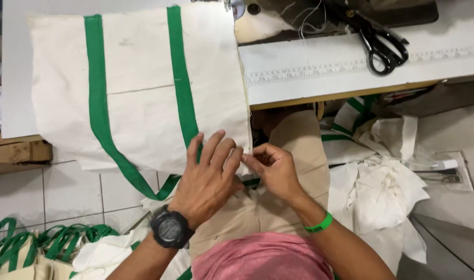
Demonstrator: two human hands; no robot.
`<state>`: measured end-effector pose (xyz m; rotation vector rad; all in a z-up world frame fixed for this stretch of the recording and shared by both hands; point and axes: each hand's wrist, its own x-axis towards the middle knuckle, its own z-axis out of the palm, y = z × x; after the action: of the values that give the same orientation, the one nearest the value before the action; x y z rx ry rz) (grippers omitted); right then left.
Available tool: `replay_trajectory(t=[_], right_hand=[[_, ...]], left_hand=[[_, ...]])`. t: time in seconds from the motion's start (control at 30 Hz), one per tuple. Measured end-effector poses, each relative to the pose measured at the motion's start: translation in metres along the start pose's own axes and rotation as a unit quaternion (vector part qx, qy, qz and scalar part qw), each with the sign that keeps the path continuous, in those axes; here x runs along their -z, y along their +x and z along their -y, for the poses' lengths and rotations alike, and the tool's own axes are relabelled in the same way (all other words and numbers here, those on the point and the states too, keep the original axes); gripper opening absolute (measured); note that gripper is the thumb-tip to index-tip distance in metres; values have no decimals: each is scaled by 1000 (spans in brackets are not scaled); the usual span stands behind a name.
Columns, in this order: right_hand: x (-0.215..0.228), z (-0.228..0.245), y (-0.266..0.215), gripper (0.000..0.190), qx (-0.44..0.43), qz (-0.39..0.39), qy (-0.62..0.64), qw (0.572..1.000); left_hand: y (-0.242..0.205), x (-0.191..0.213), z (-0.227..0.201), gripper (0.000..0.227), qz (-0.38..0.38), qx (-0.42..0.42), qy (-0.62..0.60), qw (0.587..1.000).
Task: Sewing straps onto a tote bag and trimming threads with scissors.
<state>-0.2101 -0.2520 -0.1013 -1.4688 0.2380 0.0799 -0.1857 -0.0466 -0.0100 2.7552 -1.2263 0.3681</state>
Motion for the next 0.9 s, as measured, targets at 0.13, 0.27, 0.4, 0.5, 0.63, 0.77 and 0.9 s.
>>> replay_trajectory(t=[0.13, 0.27, 0.4, 0.5, 0.63, 0.77, 0.9], right_hand=[[-2, 41, -11, 6, 126, 138, 19, 982], [-4, 51, -14, 21, 152, 145, 27, 977], [-10, 32, 2, 15, 28, 45, 75, 996], [-17, 43, 8, 38, -30, 66, 138, 988], [-23, 45, 10, 42, -12, 99, 167, 981], [-26, 51, 8, 43, 32, 128, 159, 978], [-32, 64, 10, 44, 20, 105, 141, 984]], left_hand=[[-17, -17, -5, 24, -105, 11, -95, 990], [-31, 5, -1, 22, -165, 73, -267, 947], [-23, 29, -13, 14, -279, 109, -324, 897], [-29, 32, -18, 5, -264, 164, -351, 883], [-40, 23, -20, 8, -272, 245, -363, 857], [-48, 12, -19, 14, -297, 250, -362, 847], [-52, 15, -18, 17, -272, 266, -339, 860]])
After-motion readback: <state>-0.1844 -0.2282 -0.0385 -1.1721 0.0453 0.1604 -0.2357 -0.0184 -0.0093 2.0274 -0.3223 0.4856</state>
